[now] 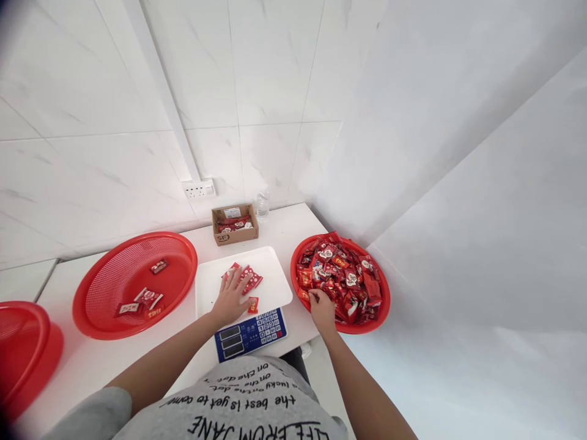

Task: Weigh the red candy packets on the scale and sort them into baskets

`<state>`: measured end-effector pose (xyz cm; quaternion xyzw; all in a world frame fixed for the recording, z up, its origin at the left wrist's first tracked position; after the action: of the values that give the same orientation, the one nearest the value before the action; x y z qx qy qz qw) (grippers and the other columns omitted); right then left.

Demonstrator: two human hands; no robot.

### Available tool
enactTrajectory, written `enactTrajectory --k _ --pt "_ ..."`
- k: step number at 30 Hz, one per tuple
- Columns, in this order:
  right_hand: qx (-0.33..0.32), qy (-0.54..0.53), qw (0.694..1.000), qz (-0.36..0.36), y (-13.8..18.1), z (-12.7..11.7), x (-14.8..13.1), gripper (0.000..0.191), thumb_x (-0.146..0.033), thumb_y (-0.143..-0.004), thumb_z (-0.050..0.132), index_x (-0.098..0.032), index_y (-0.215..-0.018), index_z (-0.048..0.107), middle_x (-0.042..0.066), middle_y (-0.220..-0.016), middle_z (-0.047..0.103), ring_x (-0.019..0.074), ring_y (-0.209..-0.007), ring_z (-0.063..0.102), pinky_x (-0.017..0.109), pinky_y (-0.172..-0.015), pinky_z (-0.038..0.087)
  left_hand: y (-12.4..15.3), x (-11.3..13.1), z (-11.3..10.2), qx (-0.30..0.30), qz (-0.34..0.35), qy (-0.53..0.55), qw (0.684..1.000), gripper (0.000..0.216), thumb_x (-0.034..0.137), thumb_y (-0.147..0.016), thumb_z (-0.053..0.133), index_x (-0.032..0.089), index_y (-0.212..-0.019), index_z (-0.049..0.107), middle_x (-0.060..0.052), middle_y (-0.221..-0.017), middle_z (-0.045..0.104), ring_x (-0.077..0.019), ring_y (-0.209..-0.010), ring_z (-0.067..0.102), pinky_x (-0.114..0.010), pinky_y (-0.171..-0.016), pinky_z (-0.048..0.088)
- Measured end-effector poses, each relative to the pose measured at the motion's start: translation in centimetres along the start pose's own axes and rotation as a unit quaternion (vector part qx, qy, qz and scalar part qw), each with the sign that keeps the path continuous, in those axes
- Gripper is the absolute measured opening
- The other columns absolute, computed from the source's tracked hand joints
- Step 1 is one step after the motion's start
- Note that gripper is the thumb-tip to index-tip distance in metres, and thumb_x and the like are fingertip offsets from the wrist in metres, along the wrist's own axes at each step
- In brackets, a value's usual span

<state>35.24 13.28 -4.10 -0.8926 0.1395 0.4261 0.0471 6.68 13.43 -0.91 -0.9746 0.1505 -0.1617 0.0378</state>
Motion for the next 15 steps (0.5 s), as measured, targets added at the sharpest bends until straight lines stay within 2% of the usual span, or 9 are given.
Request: enactTrajectory --k 2,4,7,11,15 --pt "0.003 0.001 1.000 0.002 0.0 0.0 0.1 0.031 -0.039 -0.072 0.043 -0.018 -0.083 0.063 0.007 -0.087 0.067 0.0214 -0.082 0.059 0.035 -0.077 0.043 -0.8 -0.9 0.9 -0.018 -0.040 -0.003 0.999 0.067 0.056 -0.080 0.041 0.026 -0.138 0.027 -0.010 -0.148 0.017 -0.0333 -0.135 0.008 -0.055 -0.104 0.013" --pt "-0.003 0.003 1.000 0.003 -0.1 0.2 0.2 0.031 -0.039 -0.072 0.043 -0.018 -0.083 0.063 0.007 -0.087 0.067 0.0216 -0.082 0.059 0.035 -0.078 0.043 -1.3 -1.1 1.7 -0.037 -0.046 -0.012 0.998 0.068 0.060 -0.079 0.039 0.027 -0.137 0.029 -0.011 -0.147 0.019 -0.0346 -0.135 0.008 -0.057 -0.103 0.011" --pt "-0.009 0.000 1.000 0.004 -0.1 0.3 0.3 0.031 -0.040 -0.072 0.043 -0.017 -0.083 0.062 0.008 -0.087 0.067 0.0222 -0.083 0.059 0.035 -0.078 0.043 -1.8 -0.9 2.0 -0.046 -0.020 -0.035 0.998 0.067 0.058 -0.078 0.043 0.028 -0.136 0.030 -0.012 -0.146 0.023 -0.0347 -0.134 0.012 -0.058 -0.103 0.009" --pt "0.001 -0.007 1.000 0.002 -0.1 0.2 0.3 0.030 -0.039 -0.071 0.044 -0.018 -0.083 0.063 0.007 -0.087 0.067 0.0220 -0.082 0.060 0.035 -0.078 0.044 -2.0 -0.8 1.6 -0.058 0.041 -0.042 0.997 0.057 0.049 -0.082 0.043 0.031 -0.135 0.031 -0.007 -0.145 0.027 -0.0307 -0.134 0.016 -0.053 -0.105 0.011" --pt "0.002 -0.008 1.000 0.001 0.0 0.1 0.2 0.031 -0.039 -0.072 0.043 -0.018 -0.084 0.063 0.007 -0.087 0.067 0.0216 -0.082 0.060 0.035 -0.078 0.044 -1.7 -0.8 1.2 -0.055 0.048 -0.046 0.996 0.060 0.057 -0.082 0.037 0.030 -0.135 0.032 -0.007 -0.146 0.024 -0.0313 -0.134 0.016 -0.055 -0.105 0.008"
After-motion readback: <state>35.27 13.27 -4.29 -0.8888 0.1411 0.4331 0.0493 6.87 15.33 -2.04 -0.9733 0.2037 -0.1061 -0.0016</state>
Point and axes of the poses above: each hand's wrist, its own y-axis away from the middle knuckle, its own z-axis out of the palm, x = y × z, the point moved 9 cm from there along -y, towards the middle knuckle
